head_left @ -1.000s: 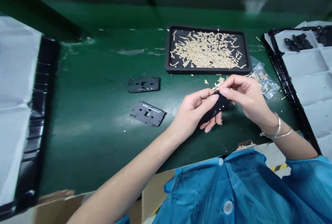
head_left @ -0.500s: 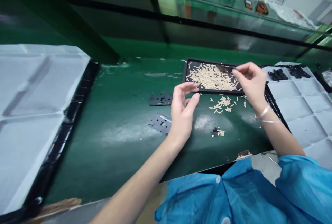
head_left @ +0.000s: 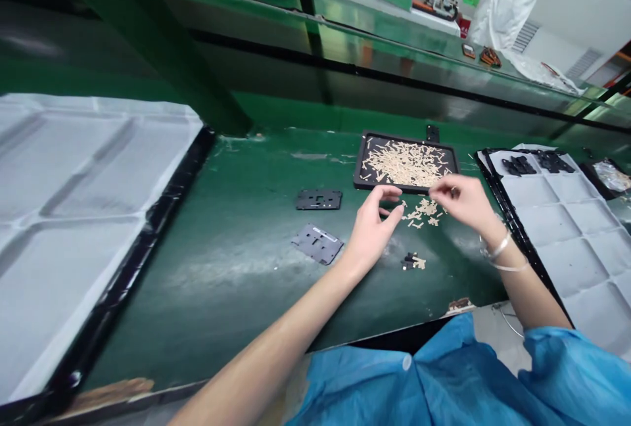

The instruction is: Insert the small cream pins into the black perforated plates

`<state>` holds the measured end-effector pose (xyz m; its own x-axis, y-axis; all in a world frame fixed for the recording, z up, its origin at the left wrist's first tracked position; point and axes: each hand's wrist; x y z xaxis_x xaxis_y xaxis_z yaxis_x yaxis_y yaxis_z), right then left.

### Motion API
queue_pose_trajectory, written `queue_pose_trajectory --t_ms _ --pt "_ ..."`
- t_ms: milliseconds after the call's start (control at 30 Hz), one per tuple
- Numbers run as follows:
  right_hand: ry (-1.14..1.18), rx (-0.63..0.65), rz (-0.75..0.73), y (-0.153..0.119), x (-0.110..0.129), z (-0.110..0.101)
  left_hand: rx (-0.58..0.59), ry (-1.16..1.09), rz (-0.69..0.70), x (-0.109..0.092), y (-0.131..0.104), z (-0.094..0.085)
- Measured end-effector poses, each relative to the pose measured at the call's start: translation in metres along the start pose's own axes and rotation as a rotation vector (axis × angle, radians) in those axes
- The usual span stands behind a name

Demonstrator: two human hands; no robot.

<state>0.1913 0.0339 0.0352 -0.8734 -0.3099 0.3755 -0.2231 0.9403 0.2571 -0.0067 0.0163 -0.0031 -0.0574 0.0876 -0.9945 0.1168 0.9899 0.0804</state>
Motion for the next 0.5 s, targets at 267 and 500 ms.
queue_pose_trajectory --t_ms 267,500 --pt "0.153 0.414 0.063 -0.073 0.029 0.016 0.189 0.087 -0.085 0.000 0.001 0.005" --pt "0.294 0.458 0.009 -0.047 0.023 0.024 0.549 0.130 -0.175 -0.009 0.003 -0.003"
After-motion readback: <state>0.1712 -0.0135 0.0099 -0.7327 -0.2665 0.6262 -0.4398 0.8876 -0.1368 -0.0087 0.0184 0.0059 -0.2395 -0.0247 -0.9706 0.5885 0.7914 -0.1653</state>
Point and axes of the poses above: each hand's wrist, its own y-axis towards the middle knuckle, its own z-axis out of the palm, x = y × z
